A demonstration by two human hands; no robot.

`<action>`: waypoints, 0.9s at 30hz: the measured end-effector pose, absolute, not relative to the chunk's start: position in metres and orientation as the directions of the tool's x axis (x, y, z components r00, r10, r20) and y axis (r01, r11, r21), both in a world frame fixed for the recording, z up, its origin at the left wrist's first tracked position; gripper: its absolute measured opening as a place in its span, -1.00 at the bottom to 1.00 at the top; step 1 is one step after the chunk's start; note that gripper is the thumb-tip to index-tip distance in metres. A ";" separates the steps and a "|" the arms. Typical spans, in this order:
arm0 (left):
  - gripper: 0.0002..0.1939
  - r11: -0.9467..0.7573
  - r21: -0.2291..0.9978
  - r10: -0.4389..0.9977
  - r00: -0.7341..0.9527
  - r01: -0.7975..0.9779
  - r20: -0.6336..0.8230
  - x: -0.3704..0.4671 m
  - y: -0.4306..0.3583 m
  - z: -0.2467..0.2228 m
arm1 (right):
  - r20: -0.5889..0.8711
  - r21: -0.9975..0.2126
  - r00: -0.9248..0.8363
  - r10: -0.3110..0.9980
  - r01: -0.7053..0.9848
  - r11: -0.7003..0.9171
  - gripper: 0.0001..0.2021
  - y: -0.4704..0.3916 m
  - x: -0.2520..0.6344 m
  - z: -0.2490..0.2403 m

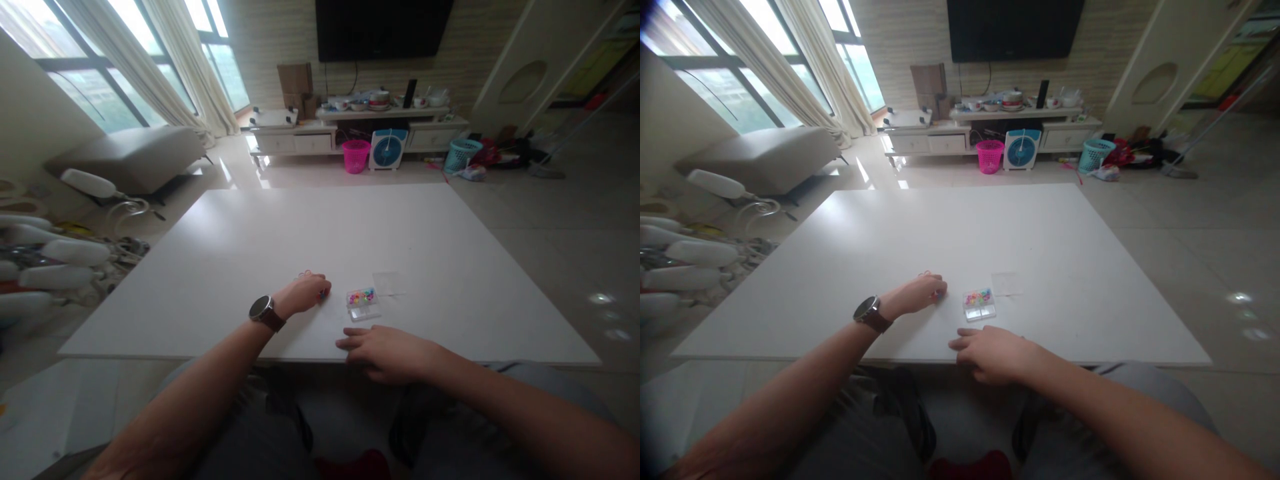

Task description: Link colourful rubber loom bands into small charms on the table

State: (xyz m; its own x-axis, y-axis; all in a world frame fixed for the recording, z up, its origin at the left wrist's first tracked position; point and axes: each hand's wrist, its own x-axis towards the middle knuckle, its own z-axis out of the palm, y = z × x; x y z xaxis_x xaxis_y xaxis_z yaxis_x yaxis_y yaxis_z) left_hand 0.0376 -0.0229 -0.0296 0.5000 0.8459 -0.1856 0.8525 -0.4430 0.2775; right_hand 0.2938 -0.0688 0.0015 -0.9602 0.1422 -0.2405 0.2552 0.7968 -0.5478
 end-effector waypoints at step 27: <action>-0.75 -0.456 0.294 0.842 0.514 0.840 -0.162 0.036 -0.023 -0.030 | -0.237 -0.524 -0.961 0.138 0.247 0.815 -0.66 -0.069 0.294 -0.001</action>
